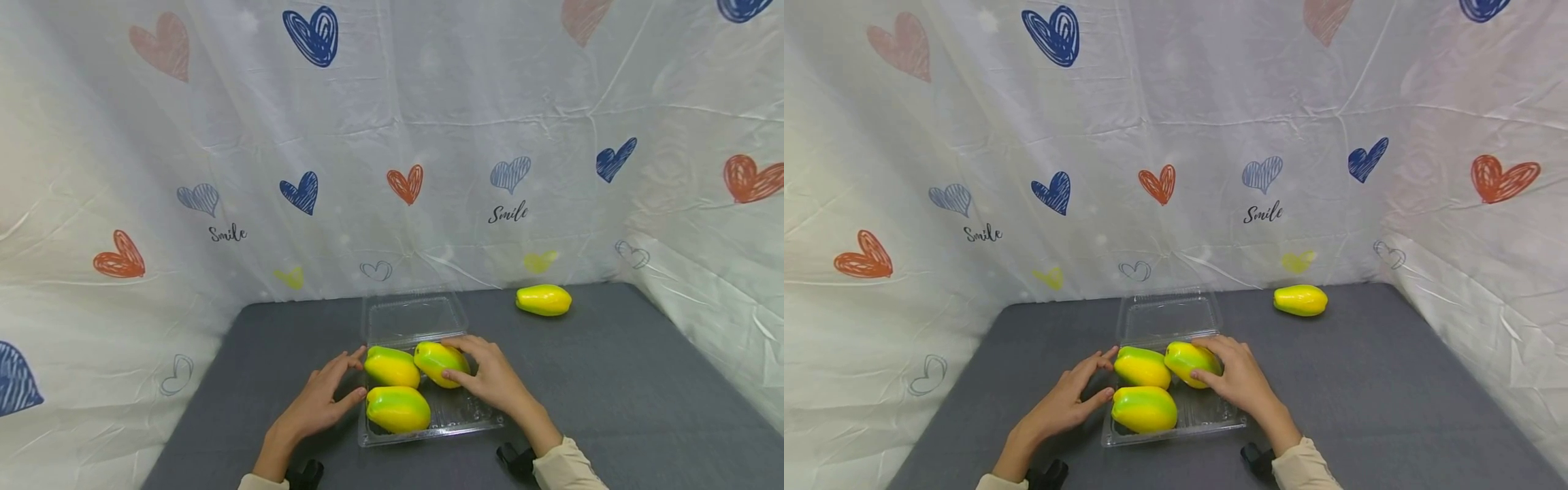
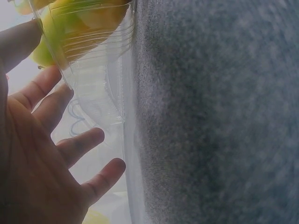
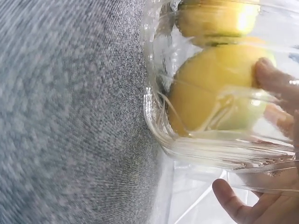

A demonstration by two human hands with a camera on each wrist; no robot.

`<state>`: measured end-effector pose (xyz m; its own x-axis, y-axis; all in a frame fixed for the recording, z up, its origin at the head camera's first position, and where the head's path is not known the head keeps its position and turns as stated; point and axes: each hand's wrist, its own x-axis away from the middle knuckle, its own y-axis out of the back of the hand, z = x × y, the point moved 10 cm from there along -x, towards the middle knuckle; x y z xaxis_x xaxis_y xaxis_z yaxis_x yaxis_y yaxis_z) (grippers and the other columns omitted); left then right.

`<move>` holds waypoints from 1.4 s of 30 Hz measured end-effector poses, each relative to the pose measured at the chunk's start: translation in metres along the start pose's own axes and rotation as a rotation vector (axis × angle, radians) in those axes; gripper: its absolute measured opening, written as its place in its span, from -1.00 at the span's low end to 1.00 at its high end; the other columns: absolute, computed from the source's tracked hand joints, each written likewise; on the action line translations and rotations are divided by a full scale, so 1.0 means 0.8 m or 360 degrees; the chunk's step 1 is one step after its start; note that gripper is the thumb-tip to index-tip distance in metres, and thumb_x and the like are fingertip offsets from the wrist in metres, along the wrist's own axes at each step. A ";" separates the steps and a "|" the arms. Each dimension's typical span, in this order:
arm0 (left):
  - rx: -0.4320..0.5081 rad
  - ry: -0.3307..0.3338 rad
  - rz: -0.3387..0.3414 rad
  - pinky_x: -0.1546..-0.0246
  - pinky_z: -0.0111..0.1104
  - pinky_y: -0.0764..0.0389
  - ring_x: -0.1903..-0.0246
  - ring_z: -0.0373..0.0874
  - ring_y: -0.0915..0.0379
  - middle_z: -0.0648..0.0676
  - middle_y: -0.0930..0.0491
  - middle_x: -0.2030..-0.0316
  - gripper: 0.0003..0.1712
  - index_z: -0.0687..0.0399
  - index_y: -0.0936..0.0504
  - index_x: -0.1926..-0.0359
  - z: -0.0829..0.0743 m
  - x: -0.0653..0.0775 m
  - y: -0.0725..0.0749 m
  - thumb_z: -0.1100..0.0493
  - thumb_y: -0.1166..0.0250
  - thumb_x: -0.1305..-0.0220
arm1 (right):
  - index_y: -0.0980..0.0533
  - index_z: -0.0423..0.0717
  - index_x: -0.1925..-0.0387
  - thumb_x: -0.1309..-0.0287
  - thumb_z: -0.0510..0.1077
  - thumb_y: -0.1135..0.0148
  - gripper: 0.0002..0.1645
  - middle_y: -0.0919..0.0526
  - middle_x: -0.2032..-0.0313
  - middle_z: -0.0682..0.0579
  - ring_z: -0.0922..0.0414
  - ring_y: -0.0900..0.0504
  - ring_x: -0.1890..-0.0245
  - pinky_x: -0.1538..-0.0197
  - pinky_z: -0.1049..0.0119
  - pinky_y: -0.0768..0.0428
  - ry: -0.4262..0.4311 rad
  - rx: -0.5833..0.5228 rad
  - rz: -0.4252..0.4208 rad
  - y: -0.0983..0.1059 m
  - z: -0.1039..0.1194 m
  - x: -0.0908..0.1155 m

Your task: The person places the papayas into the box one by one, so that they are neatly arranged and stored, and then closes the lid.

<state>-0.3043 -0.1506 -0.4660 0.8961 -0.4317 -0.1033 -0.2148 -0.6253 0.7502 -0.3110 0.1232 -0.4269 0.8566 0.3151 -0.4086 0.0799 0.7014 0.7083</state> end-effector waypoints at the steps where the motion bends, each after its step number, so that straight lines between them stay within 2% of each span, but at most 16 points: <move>1: -0.0003 -0.0002 -0.0002 -0.27 0.42 -0.08 -0.58 0.22 0.02 -0.20 -0.10 -0.58 -0.60 -0.18 -0.43 -0.19 0.000 0.000 0.000 -0.18 -0.21 -0.47 | -0.58 0.15 -0.23 -0.10 0.06 -0.53 -0.36 -0.70 -0.11 0.18 0.04 -0.65 -0.11 -0.19 -0.24 -0.45 0.0005 0.0001 0.0000 0.000 0.000 0.000; 10: -0.0016 -0.0014 -0.0005 -0.25 0.40 -0.12 -0.57 0.23 0.01 -0.18 -0.10 -0.59 -0.61 -0.19 -0.44 -0.19 -0.001 0.001 0.000 -0.16 -0.21 -0.47 | -0.58 0.15 -0.23 -0.11 0.07 -0.53 -0.37 -0.70 -0.09 0.19 0.05 -0.65 -0.10 -0.17 -0.25 -0.44 0.0000 -0.0001 0.0015 -0.002 -0.001 0.001; 21: -0.0005 -0.0015 -0.0004 -0.26 0.44 -0.09 -0.57 0.24 0.01 -0.19 -0.10 -0.59 -0.60 -0.18 -0.43 -0.20 -0.001 0.001 0.001 -0.16 -0.20 -0.48 | -0.58 0.14 -0.24 -0.12 0.08 -0.52 -0.36 -0.68 -0.10 0.20 0.08 -0.65 -0.09 -0.09 -0.04 -0.43 0.0047 -0.0015 0.0012 -0.001 0.002 0.001; 33: -0.0013 -0.0029 -0.0008 -0.26 0.44 -0.08 -0.58 0.25 0.02 -0.10 -0.10 -0.59 -0.60 -0.18 -0.43 -0.20 -0.002 0.000 0.001 -0.16 -0.20 -0.48 | -0.59 0.07 -0.24 -0.09 0.06 -0.54 -0.34 -0.69 -0.08 0.21 0.10 -0.64 -0.07 -0.03 0.08 -0.38 0.0106 -0.0035 0.0003 0.001 0.006 0.000; 38: -0.0010 -0.0027 -0.0008 -0.26 0.44 -0.08 -0.58 0.24 0.02 -0.14 -0.09 -0.59 -0.59 -0.16 -0.42 -0.20 -0.002 0.000 0.001 -0.16 -0.19 -0.48 | -0.59 0.08 -0.24 -0.10 0.06 -0.53 -0.34 -0.68 -0.09 0.21 0.08 -0.64 -0.09 -0.07 0.02 -0.40 0.0089 -0.0036 0.0002 0.001 0.005 0.000; 42: -0.0006 -0.0024 -0.0002 -0.26 0.44 -0.07 -0.58 0.24 0.03 -0.16 -0.08 -0.59 -0.60 -0.16 -0.41 -0.21 -0.002 0.000 0.000 -0.15 -0.19 -0.49 | -0.58 0.09 -0.25 -0.12 0.07 -0.51 -0.36 -0.68 -0.11 0.17 0.04 -0.63 -0.13 -0.14 -0.13 -0.41 0.0086 -0.0030 -0.0004 0.003 0.005 0.001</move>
<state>-0.3037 -0.1502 -0.4650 0.8904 -0.4406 -0.1143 -0.2120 -0.6235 0.7525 -0.3082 0.1226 -0.4232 0.8277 0.3470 -0.4410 0.0719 0.7139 0.6966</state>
